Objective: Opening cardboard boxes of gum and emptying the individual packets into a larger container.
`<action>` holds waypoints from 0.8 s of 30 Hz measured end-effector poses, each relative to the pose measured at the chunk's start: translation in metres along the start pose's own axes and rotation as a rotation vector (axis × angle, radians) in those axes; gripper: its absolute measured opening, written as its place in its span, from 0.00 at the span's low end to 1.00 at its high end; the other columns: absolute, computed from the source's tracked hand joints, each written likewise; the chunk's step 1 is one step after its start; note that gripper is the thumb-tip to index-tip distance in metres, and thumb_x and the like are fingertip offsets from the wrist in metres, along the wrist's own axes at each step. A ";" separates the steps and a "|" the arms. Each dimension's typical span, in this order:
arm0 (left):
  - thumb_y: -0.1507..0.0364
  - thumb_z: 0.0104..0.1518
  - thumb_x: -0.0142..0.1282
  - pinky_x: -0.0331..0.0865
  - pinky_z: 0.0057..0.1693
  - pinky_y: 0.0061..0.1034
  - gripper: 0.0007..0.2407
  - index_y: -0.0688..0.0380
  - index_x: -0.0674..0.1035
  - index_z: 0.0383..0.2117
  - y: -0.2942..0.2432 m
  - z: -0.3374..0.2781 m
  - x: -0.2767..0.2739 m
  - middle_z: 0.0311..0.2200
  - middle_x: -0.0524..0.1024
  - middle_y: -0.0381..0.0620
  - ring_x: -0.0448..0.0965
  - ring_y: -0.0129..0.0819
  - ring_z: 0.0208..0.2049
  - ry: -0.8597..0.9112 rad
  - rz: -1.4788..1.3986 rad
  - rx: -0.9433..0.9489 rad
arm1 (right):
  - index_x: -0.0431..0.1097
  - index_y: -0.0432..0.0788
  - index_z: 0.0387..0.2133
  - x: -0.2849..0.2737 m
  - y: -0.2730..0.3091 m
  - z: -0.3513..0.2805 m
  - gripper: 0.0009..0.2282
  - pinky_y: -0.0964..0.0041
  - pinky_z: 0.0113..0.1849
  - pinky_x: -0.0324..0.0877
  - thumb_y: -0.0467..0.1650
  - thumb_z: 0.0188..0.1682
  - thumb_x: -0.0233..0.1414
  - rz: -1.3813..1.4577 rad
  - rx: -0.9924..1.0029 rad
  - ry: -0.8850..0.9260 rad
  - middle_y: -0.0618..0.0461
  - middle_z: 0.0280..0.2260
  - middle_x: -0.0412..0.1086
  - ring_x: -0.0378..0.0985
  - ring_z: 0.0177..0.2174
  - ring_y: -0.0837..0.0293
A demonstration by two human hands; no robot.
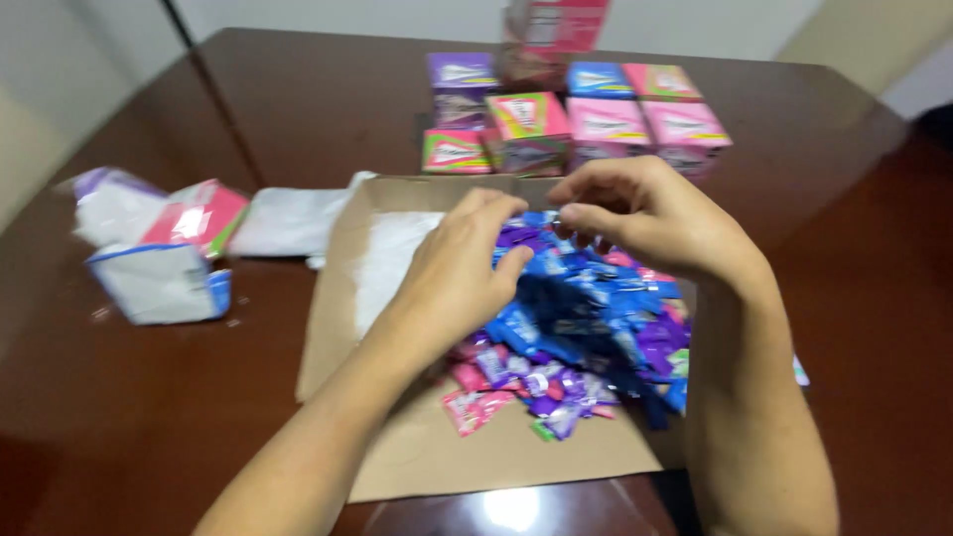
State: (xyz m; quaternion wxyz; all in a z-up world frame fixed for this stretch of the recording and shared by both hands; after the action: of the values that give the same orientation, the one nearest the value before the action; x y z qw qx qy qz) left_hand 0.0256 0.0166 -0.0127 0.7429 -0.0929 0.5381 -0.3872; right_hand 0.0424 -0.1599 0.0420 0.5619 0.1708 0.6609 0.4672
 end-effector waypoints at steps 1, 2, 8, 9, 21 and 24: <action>0.67 0.54 0.59 0.72 0.54 0.46 0.18 0.48 0.76 0.53 0.001 0.008 0.017 0.51 0.74 0.46 0.77 0.52 0.52 0.033 0.023 -0.001 | 0.74 0.36 0.42 -0.016 -0.019 -0.001 0.08 0.61 0.33 0.76 0.26 0.51 0.55 -0.031 0.054 -0.071 0.45 0.29 0.78 0.78 0.30 0.56; 0.67 0.54 0.59 0.72 0.54 0.46 0.18 0.48 0.76 0.53 0.004 0.016 0.030 0.51 0.74 0.46 0.77 0.52 0.52 0.035 0.021 0.012 | 0.74 0.36 0.42 -0.028 -0.053 0.010 0.08 0.61 0.33 0.76 0.26 0.51 0.55 -0.034 0.056 -0.084 0.45 0.29 0.78 0.78 0.30 0.56; 0.66 0.55 0.58 0.72 0.53 0.49 0.13 0.46 0.80 0.47 0.028 0.045 0.094 0.41 0.77 0.48 0.79 0.55 0.49 0.239 0.167 -0.055 | 0.80 0.53 0.40 -0.043 -0.189 0.054 0.13 0.49 0.47 0.73 0.39 0.42 0.61 -0.606 0.336 -0.105 0.53 0.40 0.81 0.80 0.47 0.45; 0.66 0.53 0.60 0.71 0.55 0.52 0.15 0.44 0.80 0.48 0.028 0.047 0.098 0.44 0.77 0.50 0.77 0.57 0.51 0.288 0.176 -0.055 | 0.80 0.54 0.41 -0.033 -0.189 0.054 0.15 0.49 0.48 0.73 0.40 0.41 0.61 -0.617 0.406 -0.086 0.54 0.41 0.80 0.79 0.48 0.46; 0.66 0.59 0.59 0.45 0.65 0.72 0.22 0.42 0.71 0.61 0.054 0.032 0.130 0.60 0.66 0.58 0.59 0.61 0.67 0.458 0.331 -0.086 | 0.76 0.51 0.49 -0.002 -0.230 0.080 0.20 0.45 0.50 0.73 0.38 0.41 0.63 -0.624 0.461 -0.099 0.48 0.47 0.77 0.77 0.51 0.42; 0.70 0.60 0.57 0.48 0.62 0.75 0.19 0.43 0.74 0.58 0.066 0.036 0.127 0.57 0.68 0.57 0.61 0.63 0.65 0.360 0.375 -0.099 | 0.77 0.56 0.47 -0.017 -0.227 0.076 0.18 0.47 0.48 0.75 0.38 0.41 0.62 -0.665 0.464 -0.186 0.50 0.44 0.78 0.79 0.48 0.42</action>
State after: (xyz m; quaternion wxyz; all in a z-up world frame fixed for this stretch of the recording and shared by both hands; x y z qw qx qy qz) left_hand 0.1033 -0.0342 -0.1270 0.6883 0.0425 0.6879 -0.2264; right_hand 0.1847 -0.2550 -0.1269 0.6861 0.1116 0.7142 0.0817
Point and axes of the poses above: each hand's wrist, its own z-axis towards the middle knuckle, its own x-axis out of the palm, y = z × x, the point moved 4 cm from there along z, towards the middle knuckle
